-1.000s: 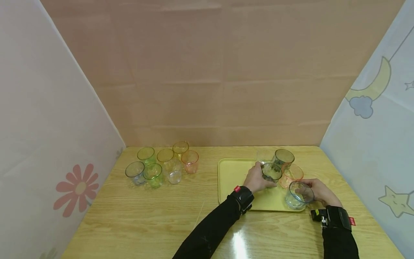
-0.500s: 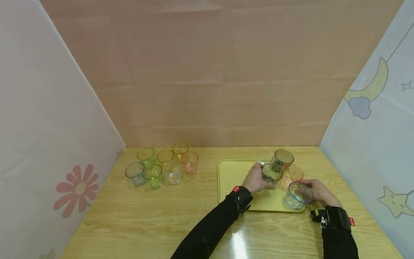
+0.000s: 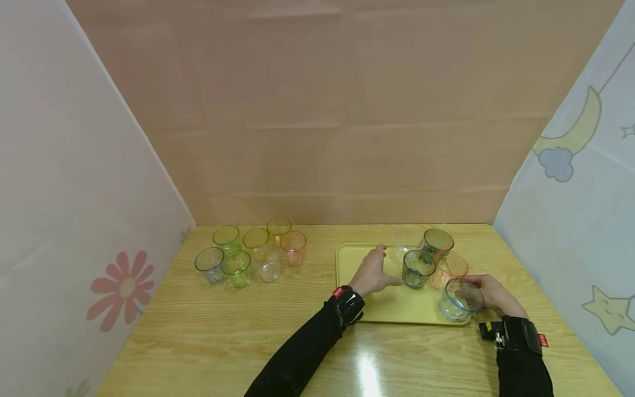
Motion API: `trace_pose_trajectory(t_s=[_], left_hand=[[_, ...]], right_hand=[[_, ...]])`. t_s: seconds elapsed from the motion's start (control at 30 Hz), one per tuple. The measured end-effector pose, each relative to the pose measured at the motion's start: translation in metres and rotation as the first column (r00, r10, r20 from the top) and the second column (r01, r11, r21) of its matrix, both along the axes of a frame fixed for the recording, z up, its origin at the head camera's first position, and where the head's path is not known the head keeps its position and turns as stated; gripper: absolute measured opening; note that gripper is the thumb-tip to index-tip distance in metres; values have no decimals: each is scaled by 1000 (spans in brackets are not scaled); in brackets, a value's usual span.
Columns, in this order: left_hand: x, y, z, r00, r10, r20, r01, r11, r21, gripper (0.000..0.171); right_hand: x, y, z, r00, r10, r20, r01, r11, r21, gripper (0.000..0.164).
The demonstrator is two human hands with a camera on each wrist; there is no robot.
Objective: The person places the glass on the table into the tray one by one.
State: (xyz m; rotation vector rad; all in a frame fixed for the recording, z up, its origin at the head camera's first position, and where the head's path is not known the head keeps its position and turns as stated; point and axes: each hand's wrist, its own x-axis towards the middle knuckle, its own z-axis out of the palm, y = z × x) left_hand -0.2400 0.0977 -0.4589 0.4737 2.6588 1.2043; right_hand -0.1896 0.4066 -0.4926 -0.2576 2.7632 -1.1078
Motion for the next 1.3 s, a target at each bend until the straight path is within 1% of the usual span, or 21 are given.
trace_pose_trajectory(t_s=[0.13, 0.2, 0.33, 0.37, 0.53, 0.6, 0.67, 0.77, 0.87, 1.03, 1.1, 1.2, 1.3], left_hand=[[-3, -13, -1, 1000, 24, -14, -24, 999, 45, 91], [-4, -18, -1, 999, 32, -18, -31, 998, 57, 90], [-5, -30, -2, 998, 49, -29, -47, 996, 77, 86], [-5, -33, -2, 998, 55, -36, -51, 995, 88, 85], [-10, -51, -6, 991, 98, -90, -84, 985, 149, 76], [-11, -58, -7, 987, 120, -107, -101, 981, 168, 74], [-11, -64, -8, 983, 141, -119, -117, 975, 188, 73], [-11, -73, -11, 974, 180, -138, -149, 967, 208, 72], [-10, -81, -14, 964, 211, -165, -175, 962, 208, 71], [-5, -96, -19, 946, 259, -193, -213, 950, 229, 70], [-2, -102, -20, 938, 287, -195, -235, 939, 250, 70], [2, -114, -21, 924, 334, -186, -278, 921, 272, 69], [6, -125, -22, 904, 377, -199, -310, 902, 299, 70]], right_hand=[[0, 0, 0, 999, -21, 36, 22, 1000, -23, 52], [0, 0, 0, 999, -23, 31, 24, 1000, -13, 52], [1, 1, -1, 1000, -5, -6, 5, 1000, 16, 47], [1, 1, -1, 1000, 2, -12, -1, 1000, 19, 47], [0, 0, 0, 998, -24, 65, 27, 999, -46, 54], [0, 0, 0, 997, -31, 68, 33, 999, -42, 55], [1, 0, 0, 999, -15, 38, 16, 1000, -23, 52], [1, 1, -1, 1000, -10, 0, 10, 1000, 1, 49], [2, 0, -1, 1000, 0, -15, 0, 1000, -1, 48], [1, 0, 0, 999, 17, -44, -16, 999, 28, 46], [1, 0, 0, 999, 15, -45, -13, 999, 39, 47], [1, 0, 0, 1000, 0, -8, 0, 1000, 16, 51], [1, -1, 1, 1000, -11, 15, 11, 1000, 4, 52]])
